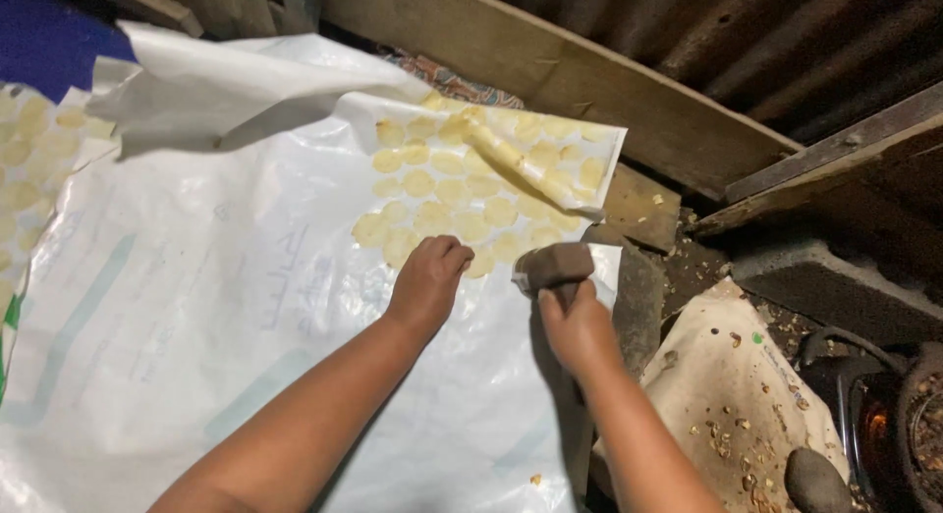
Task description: Flattening food slices with a mallet, roasting nuts in a pan, and peeling them using a stone
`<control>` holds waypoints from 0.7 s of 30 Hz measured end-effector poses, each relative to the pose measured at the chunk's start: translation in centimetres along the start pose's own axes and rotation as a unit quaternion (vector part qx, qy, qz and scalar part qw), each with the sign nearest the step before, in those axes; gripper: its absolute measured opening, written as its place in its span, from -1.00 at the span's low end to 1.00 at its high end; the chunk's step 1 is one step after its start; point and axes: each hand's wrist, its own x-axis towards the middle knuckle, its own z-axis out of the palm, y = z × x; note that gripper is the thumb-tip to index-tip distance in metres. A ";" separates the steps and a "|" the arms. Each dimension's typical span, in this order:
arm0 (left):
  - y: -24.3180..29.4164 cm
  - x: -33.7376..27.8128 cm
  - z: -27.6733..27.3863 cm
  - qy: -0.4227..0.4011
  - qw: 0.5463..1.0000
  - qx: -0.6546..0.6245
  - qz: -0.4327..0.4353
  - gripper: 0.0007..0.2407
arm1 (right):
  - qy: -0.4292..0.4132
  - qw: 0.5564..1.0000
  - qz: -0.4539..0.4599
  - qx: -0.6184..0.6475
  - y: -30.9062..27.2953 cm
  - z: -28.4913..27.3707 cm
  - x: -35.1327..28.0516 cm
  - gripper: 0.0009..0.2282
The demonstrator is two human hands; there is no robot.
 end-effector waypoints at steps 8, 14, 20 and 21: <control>2.5 -0.6 1.9 -0.025 0.997 -0.029 0.061 -0.88 | 0.110 0.987 0.024 0.115 1.5 -5.9 -2.0 -0.60; 5.6 0.9 4.7 -0.118 0.984 -0.123 0.046 -0.77 | 0.260 0.921 -0.215 0.193 0.5 -7.4 -4.9 -0.92; 1.9 0.6 1.9 -0.064 0.995 -0.053 0.054 -0.64 | 0.131 0.989 -0.067 -0.034 3.2 2.8 -1.2 -0.58; 0.3 1.4 0.9 -0.036 0.998 -0.006 0.058 -0.56 | 0.078 0.996 -0.039 -0.022 2.8 2.7 -0.8 -0.51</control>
